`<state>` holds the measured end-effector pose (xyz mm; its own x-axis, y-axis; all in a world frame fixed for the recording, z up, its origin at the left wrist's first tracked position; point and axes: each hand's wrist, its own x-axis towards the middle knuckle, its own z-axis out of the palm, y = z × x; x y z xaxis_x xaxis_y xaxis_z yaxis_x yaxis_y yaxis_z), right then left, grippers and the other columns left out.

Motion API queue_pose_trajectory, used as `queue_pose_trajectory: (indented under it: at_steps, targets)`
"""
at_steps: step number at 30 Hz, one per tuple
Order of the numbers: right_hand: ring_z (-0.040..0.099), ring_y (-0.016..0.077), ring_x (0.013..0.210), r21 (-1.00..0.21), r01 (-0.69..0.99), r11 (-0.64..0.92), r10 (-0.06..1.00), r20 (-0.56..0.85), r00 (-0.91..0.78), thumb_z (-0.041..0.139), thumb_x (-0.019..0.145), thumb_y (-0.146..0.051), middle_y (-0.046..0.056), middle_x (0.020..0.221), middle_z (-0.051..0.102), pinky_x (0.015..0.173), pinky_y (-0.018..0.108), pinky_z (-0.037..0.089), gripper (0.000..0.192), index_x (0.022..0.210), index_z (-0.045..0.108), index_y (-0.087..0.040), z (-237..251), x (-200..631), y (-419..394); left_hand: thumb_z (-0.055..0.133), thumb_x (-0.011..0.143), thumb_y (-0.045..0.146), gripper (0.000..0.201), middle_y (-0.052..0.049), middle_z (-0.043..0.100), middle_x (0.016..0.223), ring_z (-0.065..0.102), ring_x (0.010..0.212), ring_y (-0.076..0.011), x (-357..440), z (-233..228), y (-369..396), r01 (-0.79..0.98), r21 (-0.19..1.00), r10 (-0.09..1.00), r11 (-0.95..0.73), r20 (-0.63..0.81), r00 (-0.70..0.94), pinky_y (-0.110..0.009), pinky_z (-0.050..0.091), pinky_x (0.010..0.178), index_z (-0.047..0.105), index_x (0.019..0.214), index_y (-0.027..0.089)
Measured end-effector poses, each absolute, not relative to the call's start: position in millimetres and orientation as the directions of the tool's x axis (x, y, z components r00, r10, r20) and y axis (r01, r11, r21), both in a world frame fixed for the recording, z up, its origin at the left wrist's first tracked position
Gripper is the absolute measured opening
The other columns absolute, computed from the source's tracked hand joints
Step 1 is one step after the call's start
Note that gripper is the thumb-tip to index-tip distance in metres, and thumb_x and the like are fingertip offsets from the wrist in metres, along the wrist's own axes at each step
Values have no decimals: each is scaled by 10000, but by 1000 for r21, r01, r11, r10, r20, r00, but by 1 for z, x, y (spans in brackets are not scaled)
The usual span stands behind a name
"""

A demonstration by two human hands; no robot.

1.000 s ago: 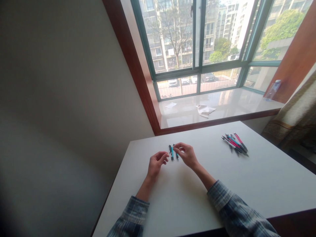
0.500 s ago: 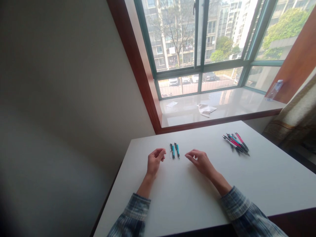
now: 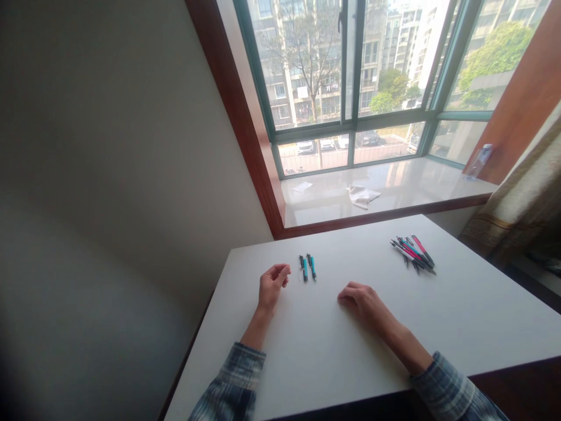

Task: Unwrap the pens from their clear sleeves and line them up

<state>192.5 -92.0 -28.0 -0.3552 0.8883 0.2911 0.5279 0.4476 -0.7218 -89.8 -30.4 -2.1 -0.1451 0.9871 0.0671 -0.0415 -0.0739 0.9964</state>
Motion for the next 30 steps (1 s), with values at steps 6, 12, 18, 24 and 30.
queue_pose_trajectory:
  at_steps: [6,12,18,24,30]
  targets:
    - [628,197,663,-714,542,443,896,348,-275,566,985,-413,49,804,730,654,321,502,246,897,713,-237,-8,183,-72,819,736,474,356,-25,682,756,503,564,-88,-91,-2,-30,-62,995,988,-74,64,-142,-221,401,526,750,867,150]
    - [676,197,690,-817,401,416,908,395,-137,609,943,-436,43,780,750,680,325,545,236,890,691,-221,8,152,-18,816,737,462,346,-28,679,749,506,569,-95,-93,-3,-29,-60,997,987,-57,47,-155,-223,403,531,743,861,148]
    - [728,213,806,-879,252,404,913,405,-52,625,917,-476,56,881,778,771,362,590,281,931,720,-212,-19,119,30,805,742,465,339,-36,692,756,513,572,-103,-95,-6,-24,-43,998,985,-54,46,-168,-229,409,545,743,864,154]
    - [686,230,945,-805,372,463,885,442,-145,668,901,-455,65,1017,773,740,328,532,236,911,805,-263,-44,109,39,796,742,474,337,-37,708,775,525,583,-105,-95,-9,-20,-23,999,984,-47,43,-175,-238,416,565,752,869,165]
    - [677,235,914,-771,443,458,886,439,-151,672,915,-418,62,997,767,769,344,523,200,914,820,-284,-49,111,39,789,759,450,312,-40,711,777,528,597,-108,-96,-12,-18,-16,999,983,-48,45,-180,-245,434,593,751,870,161]
